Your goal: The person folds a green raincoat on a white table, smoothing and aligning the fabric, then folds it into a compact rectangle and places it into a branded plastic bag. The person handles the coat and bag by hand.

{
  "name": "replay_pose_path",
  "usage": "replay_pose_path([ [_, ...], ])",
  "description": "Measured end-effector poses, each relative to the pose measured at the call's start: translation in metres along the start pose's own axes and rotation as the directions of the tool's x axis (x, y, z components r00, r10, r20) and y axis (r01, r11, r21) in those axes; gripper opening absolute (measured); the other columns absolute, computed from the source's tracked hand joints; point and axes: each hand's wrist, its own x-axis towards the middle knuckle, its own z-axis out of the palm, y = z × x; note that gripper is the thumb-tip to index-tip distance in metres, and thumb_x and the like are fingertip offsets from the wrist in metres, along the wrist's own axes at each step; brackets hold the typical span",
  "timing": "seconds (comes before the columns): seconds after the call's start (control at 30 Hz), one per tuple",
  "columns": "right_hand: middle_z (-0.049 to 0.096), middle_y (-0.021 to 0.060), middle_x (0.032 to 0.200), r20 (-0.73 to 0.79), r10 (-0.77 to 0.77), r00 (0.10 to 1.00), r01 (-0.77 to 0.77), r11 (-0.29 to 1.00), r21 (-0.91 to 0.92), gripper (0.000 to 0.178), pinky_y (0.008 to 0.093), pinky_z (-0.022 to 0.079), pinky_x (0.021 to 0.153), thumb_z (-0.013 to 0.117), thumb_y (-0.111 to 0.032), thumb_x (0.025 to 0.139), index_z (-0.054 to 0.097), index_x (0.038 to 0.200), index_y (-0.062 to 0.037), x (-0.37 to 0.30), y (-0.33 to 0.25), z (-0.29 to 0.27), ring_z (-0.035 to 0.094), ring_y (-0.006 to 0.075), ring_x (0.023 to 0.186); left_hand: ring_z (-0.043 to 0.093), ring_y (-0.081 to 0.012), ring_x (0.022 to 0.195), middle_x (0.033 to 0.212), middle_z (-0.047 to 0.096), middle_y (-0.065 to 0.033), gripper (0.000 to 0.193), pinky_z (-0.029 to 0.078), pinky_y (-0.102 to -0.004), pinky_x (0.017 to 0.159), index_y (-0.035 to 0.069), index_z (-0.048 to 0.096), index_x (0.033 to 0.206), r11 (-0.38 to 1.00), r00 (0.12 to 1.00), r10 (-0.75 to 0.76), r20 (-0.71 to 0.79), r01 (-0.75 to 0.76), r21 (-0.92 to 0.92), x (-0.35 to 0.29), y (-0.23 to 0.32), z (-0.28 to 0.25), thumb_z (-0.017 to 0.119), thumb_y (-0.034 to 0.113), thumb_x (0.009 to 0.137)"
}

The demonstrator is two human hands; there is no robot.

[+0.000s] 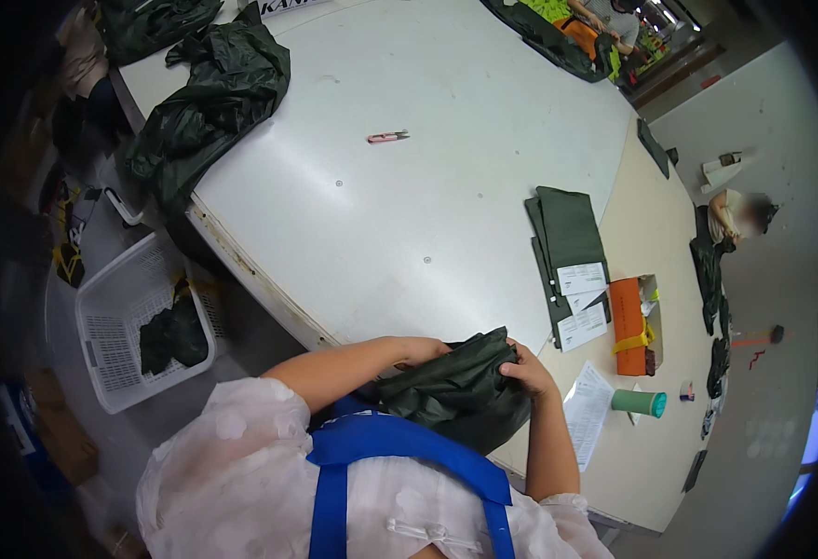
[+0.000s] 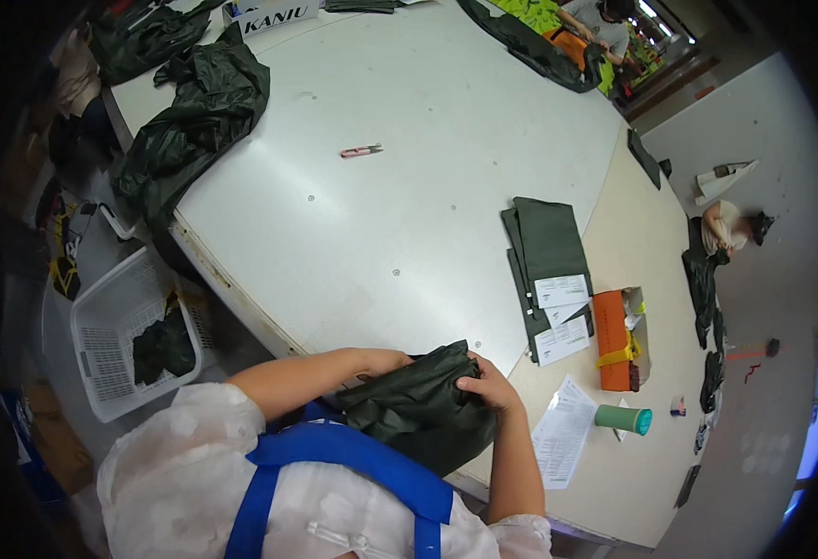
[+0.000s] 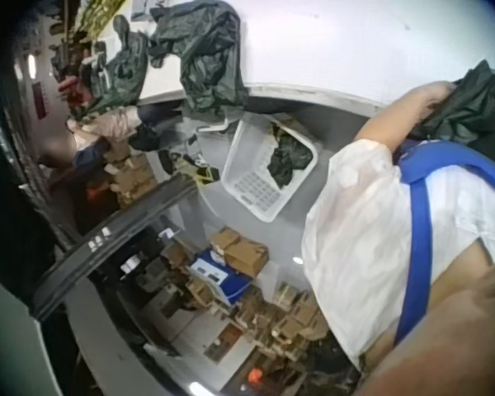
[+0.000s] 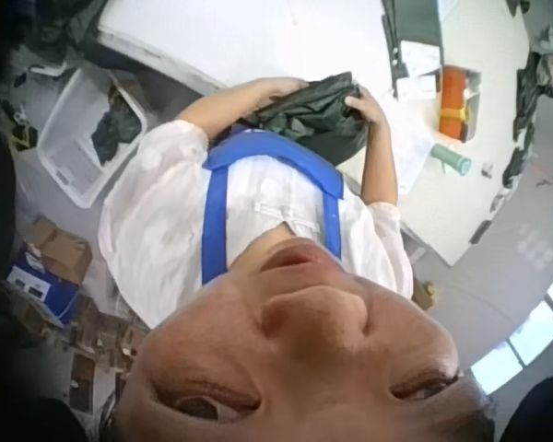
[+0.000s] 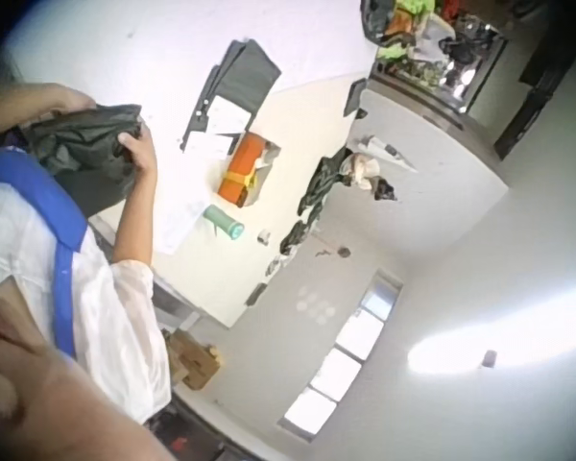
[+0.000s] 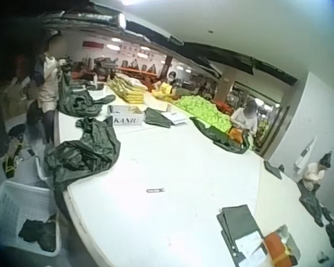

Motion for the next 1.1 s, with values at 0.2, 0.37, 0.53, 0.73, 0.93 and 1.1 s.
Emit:
replay_pose_path([
  [0.2, 0.061, 0.0058, 0.113, -0.048, -0.018, 0.999, 0.017, 0.999, -0.030, 0.062, 0.0303, 0.042, 0.096, 0.077, -0.025, 0.070, 0.053, 0.121, 0.0001, -0.001, 0.017, -0.002, 0.057, 0.0166, 0.105, 0.060, -0.0191, 0.096, 0.109, 0.064, -0.0096, 0.028, 0.047, -0.0354, 0.086, 0.008, 0.060, 0.116, 0.835, 0.994, -0.004, -0.105, 0.061, 0.547, -0.001, 0.005, 0.008, 0.050, 0.013, 0.091],
  [0.37, 0.059, 0.0072, 0.118, -0.076, -0.012, 0.997, 0.012, 1.000, 0.007, 0.067, 0.0317, 0.040, 0.099, 0.077, -0.027, 0.070, 0.049, 0.125, 0.0001, -0.007, 0.019, -0.007, 0.056, 0.0179, 0.109, 0.060, -0.0191, 0.095, 0.107, 0.065, -0.0094, 0.027, 0.046, -0.0356, 0.086, 0.008, 0.062, 0.114, 0.605, 0.985, 0.077, -0.155, 0.078, 0.793, -0.009, 0.022, 0.011, 0.051, 0.011, 0.089],
  [0.53, 0.039, 0.0108, 0.141, -0.002, -0.075, 0.997, 0.075, 0.993, 0.089, 0.093, 0.0353, 0.022, 0.111, 0.075, -0.037, 0.074, 0.025, 0.145, -0.0013, -0.023, 0.018, -0.016, 0.034, 0.0226, 0.133, 0.059, -0.0181, 0.092, 0.102, 0.066, -0.0092, 0.025, 0.046, -0.0343, 0.084, 0.010, 0.063, 0.110, 0.674, 0.873, 0.439, -0.212, -0.164, 0.720, -0.006, -0.012, -0.003, 0.055, 0.008, 0.086],
  [0.73, 0.056, 0.0024, 0.115, -0.149, -0.144, 0.978, 0.125, 0.984, -0.128, 0.040, 0.0269, 0.038, 0.096, 0.059, -0.016, 0.091, 0.047, 0.127, -0.0020, -0.009, 0.009, -0.007, 0.049, 0.0129, 0.110, 0.050, -0.0118, 0.066, 0.069, 0.053, -0.0027, 0.025, 0.042, -0.0265, 0.062, 0.011, 0.058, 0.104, 0.872, 0.795, 0.446, -0.410, -0.283, 0.400, -0.022, -0.006, 0.015, 0.067, 0.016, 0.081],
  [0.93, 0.062, 0.0075, 0.104, -0.311, -0.221, 0.924, -0.015, 0.793, -0.609, 0.032, 0.0306, 0.045, 0.086, 0.064, -0.014, 0.086, 0.056, 0.116, -0.0057, -0.003, 0.012, 0.009, 0.056, 0.0183, 0.100, 0.059, -0.0149, 0.068, 0.077, 0.065, -0.0097, 0.010, 0.046, -0.0301, 0.063, 0.002, 0.065, 0.089, 0.757, 0.548, 0.636, -0.543, -0.305, 0.578, -0.014, -0.011, 0.021, 0.062, 0.010, 0.083],
  [1.1, 0.061, 0.0080, 0.093, -0.026, -0.429, 0.903, -0.005, 0.052, -0.999, 0.026, 0.0423, 0.044, 0.077, 0.070, -0.014, 0.072, 0.060, 0.095, -0.0071, 0.003, -0.005, 0.057, 0.056, 0.0291, 0.094, 0.060, -0.0237, 0.064, 0.077, 0.064, -0.0123, 0.010, 0.047, -0.0332, 0.061, 0.002, 0.063, 0.089, 0.793, 0.462, 0.609, -0.644, -0.345, 0.502, -0.017, 0.006, 0.029, 0.060, 0.009, 0.084],
])
